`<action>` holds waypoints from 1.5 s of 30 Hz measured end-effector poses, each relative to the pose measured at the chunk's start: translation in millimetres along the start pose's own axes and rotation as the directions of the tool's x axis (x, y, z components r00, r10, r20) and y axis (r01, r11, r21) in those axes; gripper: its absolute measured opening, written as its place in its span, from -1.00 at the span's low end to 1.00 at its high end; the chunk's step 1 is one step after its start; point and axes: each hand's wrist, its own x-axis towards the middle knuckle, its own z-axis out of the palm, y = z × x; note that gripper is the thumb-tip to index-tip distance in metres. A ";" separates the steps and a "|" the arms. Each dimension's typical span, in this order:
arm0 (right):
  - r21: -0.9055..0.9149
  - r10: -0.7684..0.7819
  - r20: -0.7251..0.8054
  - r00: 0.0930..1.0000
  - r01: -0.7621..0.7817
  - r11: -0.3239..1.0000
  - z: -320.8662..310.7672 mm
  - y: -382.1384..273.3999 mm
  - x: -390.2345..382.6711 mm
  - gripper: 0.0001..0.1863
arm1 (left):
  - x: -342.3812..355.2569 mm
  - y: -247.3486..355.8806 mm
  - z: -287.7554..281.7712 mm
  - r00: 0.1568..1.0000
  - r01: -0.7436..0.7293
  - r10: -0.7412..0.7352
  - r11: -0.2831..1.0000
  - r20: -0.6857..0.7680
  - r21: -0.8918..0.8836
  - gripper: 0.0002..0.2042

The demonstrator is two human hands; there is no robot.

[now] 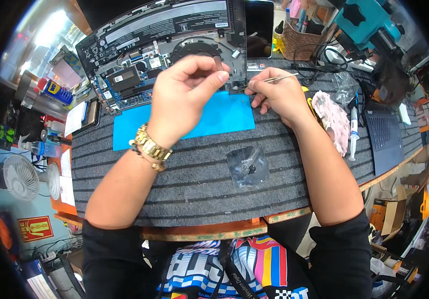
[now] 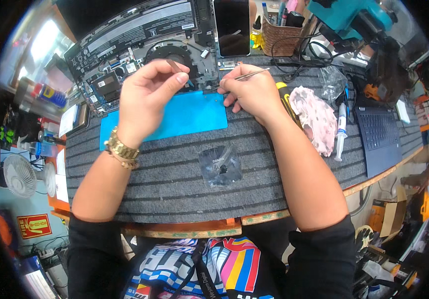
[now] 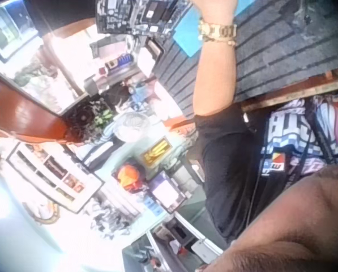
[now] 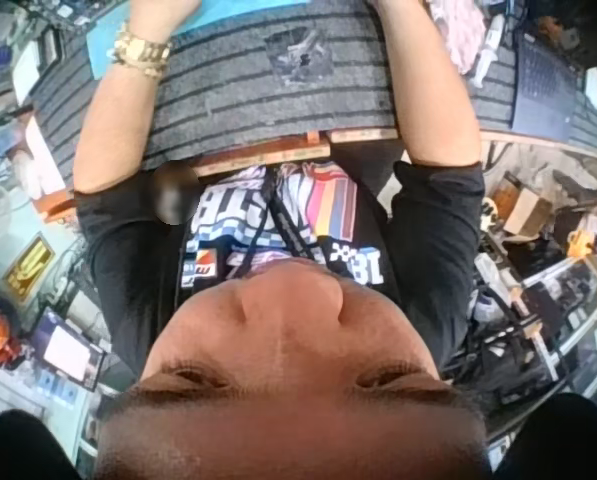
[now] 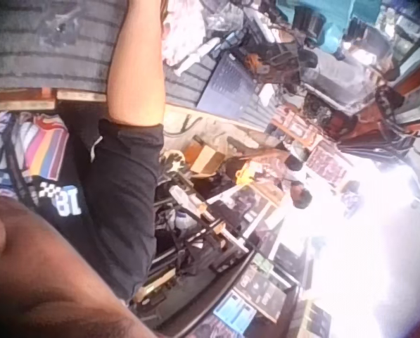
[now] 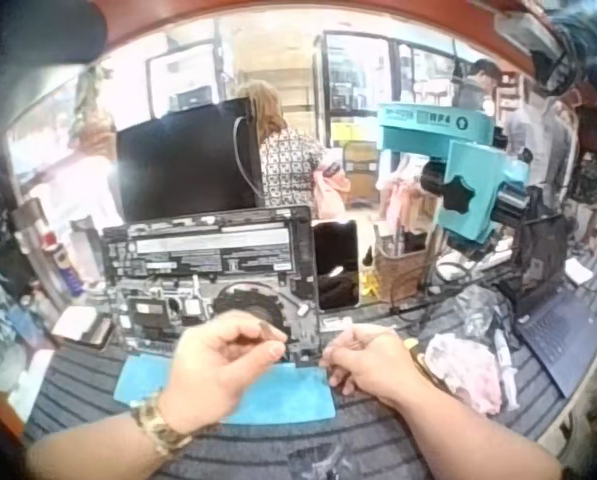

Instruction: The person uses tweezers to manipulate small connectors and cables inside an open laptop chassis on a repair bench.

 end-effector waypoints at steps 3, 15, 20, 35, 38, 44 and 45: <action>-0.002 -0.024 -0.008 1.000 0.024 1.000 -0.3 -0.6 -1.8 -0.91 | -5.4 -13.3 11.6 0.993 0.022 -0.016 0.999 -0.119 0.045 -0.86; -0.028 -0.032 -0.032 0.999 0.031 0.999 1.0 -1.9 -3.6 -0.90 | -15.5 -33.5 4.4 0.985 -0.172 0.151 0.850 0.082 0.497 -0.89; -0.053 -0.032 -0.037 0.999 0.030 0.998 0.2 -1.7 -4.8 -0.88 | -14.9 -32.0 0.6 0.994 -0.103 0.078 0.870 0.072 0.481 -0.88; -0.078 -0.075 -0.048 0.996 0.071 0.994 0.8 0.4 -5.6 -0.87 | -12.3 -47.2 8.8 0.991 -0.127 0.136 0.889 0.013 0.440 -0.79; -0.074 -0.082 -0.048 0.995 0.078 0.994 0.8 -0.4 -6.5 -0.87 | -11.6 -45.6 9.3 0.993 -0.114 0.119 0.881 0.018 0.459 -0.80; -0.066 -0.083 -0.042 0.996 0.080 0.995 1.6 0.6 -6.1 -0.87 | -10.9 -48.4 7.1 0.985 -0.166 0.167 0.858 0.043 0.486 -0.81; -0.066 -0.084 -0.041 0.996 0.081 0.995 1.6 0.3 -6.2 -0.87 | -10.7 -48.2 6.9 0.985 -0.166 0.167 0.858 0.043 0.486 -0.81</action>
